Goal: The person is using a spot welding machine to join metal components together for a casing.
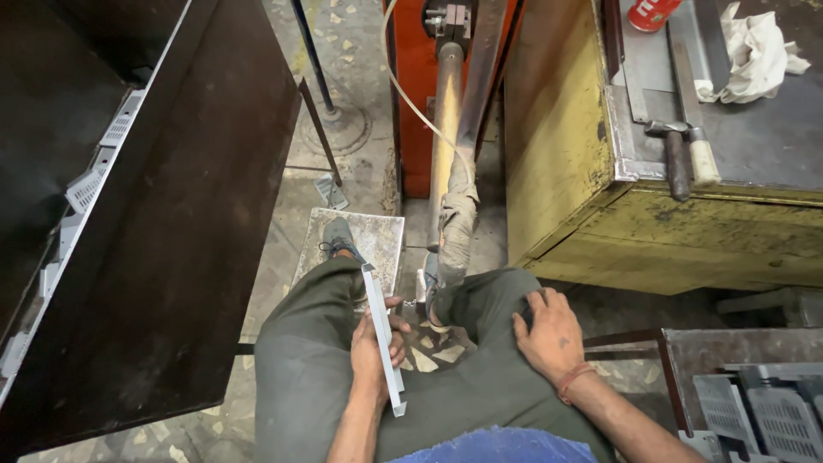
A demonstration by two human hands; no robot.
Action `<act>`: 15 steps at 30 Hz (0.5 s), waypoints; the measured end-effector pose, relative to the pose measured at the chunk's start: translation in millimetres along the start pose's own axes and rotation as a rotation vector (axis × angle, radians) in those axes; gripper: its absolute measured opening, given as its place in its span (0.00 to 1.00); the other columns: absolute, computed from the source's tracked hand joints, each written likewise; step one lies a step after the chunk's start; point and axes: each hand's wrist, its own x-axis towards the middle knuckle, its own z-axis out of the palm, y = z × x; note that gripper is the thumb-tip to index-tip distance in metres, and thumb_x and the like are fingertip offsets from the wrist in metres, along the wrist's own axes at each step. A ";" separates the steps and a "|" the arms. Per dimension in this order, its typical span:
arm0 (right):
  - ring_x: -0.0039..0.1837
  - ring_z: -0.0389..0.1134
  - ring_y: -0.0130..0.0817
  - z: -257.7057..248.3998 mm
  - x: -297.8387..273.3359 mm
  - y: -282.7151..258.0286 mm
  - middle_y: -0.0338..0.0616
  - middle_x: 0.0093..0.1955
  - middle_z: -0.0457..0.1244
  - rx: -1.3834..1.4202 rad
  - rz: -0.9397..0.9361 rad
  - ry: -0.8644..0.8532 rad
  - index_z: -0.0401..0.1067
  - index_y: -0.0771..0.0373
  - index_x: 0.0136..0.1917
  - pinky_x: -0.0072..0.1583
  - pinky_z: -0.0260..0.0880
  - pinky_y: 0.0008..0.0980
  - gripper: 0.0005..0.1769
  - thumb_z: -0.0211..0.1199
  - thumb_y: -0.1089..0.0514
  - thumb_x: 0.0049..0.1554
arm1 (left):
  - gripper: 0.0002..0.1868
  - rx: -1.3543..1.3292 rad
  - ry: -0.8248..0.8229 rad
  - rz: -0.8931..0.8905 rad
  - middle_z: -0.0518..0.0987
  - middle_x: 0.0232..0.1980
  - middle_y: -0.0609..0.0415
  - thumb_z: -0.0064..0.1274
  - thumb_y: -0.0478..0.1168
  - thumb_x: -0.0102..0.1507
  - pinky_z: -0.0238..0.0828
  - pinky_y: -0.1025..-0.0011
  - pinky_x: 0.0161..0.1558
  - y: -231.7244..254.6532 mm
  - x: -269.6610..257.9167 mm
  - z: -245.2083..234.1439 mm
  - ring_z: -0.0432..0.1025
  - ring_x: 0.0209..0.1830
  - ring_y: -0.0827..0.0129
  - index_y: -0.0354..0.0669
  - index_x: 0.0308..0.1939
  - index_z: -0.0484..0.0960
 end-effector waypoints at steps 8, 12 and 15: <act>0.60 0.63 0.53 3.5 1.2 2.3 0.55 0.56 0.63 0.010 -0.014 -0.009 0.72 0.67 0.56 0.61 0.66 0.46 0.23 0.67 0.53 0.50 | 0.26 -0.014 0.005 -0.015 0.76 0.32 0.50 0.34 0.53 0.73 0.52 0.79 0.15 -2.8 2.7 -4.4 0.57 0.15 0.79 0.37 0.63 0.73; 0.60 0.63 0.53 6.5 -0.1 6.1 0.56 0.56 0.64 -0.009 -0.027 -0.012 0.73 0.68 0.55 0.62 0.66 0.45 0.23 0.67 0.52 0.50 | 0.26 -0.023 -0.013 0.013 0.76 0.32 0.49 0.35 0.53 0.73 0.52 0.79 0.14 -5.5 3.7 -6.5 0.58 0.15 0.78 0.37 0.63 0.73; 0.60 0.63 0.53 7.7 0.5 7.3 0.55 0.56 0.64 -0.008 -0.027 -0.022 0.73 0.68 0.55 0.62 0.66 0.45 0.23 0.67 0.52 0.50 | 0.27 -0.010 -0.019 0.021 0.76 0.32 0.49 0.36 0.54 0.73 0.52 0.79 0.14 -3.3 1.4 -4.1 0.58 0.15 0.79 0.37 0.63 0.73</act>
